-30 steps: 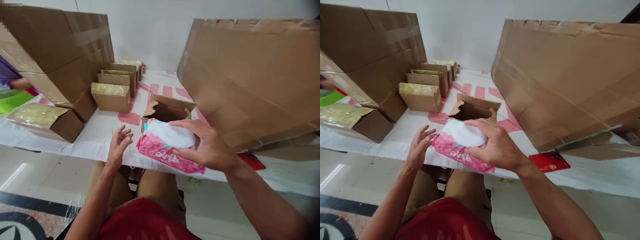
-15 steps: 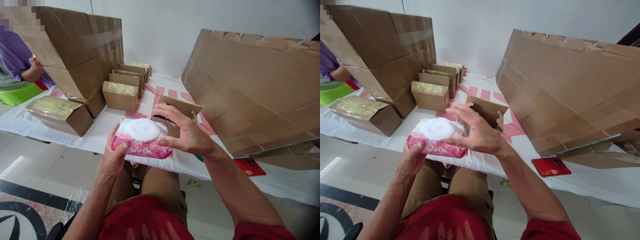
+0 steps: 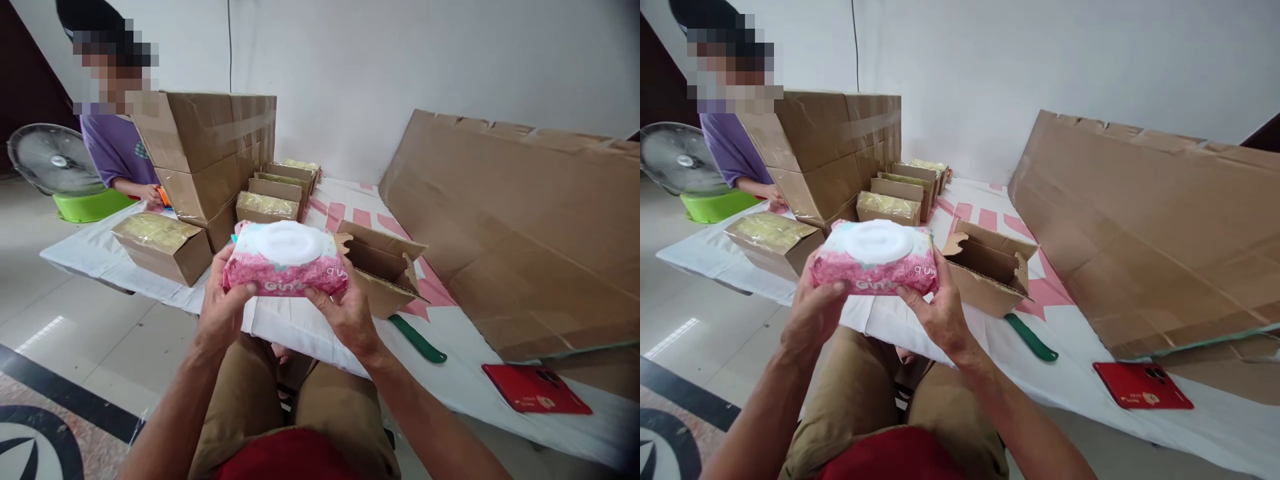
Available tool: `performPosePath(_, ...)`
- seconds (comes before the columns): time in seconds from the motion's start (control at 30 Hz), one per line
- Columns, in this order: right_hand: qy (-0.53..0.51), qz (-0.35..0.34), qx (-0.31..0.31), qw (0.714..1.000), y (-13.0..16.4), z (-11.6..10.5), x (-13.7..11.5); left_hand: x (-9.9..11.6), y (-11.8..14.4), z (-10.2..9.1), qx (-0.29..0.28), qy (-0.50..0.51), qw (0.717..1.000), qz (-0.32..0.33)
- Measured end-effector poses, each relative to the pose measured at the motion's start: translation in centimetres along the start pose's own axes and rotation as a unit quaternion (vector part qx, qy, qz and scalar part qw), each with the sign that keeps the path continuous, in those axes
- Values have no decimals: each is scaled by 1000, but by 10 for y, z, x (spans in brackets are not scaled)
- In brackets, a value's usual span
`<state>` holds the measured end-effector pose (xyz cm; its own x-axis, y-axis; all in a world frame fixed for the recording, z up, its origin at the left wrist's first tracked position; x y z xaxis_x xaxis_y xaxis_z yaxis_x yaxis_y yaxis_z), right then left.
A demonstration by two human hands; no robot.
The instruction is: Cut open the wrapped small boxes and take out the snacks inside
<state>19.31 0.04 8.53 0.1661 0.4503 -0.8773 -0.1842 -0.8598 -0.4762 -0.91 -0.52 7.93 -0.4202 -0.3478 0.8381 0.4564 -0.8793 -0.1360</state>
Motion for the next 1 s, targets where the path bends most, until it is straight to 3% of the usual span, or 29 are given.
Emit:
performPosePath(0.1,-22,-17,19,999,-11,11,-2,12,-24,-3,-26,-53,997,47)
performPosePath(0.17,-12,-19,30,999,-12,21,12,4,-39,-14,-14,-115,992,53)
performPosePath(0.37,71,0,22,997,9,59,107,-66,-66,-59,11,-225,972,-62)
performPosePath(0.53,142,13,-1,990,3,87,168,-111,-97,-71,23,-257,964,-63)
performPosePath(0.77,290,-13,-39,956,-59,128,204,-143,-190,-63,69,-310,948,5)
performPosePath(0.87,310,-13,-64,949,-60,129,215,-160,-201,-67,89,-325,941,25)
performPosePath(1.0,324,-18,-98,941,-46,122,224,-182,-193,-77,123,-337,932,52)
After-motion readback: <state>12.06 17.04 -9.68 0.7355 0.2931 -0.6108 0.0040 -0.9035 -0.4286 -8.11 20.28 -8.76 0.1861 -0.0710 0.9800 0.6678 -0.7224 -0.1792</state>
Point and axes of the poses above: each hand's wrist, its own y-axis away from the middle knuckle, its own z-axis out of the palm, x = y × z, the point moved 2 cm from there along -y, towards the middle knuckle, and after that the axes turned 15 degrees about x, right-handed, at the moved point
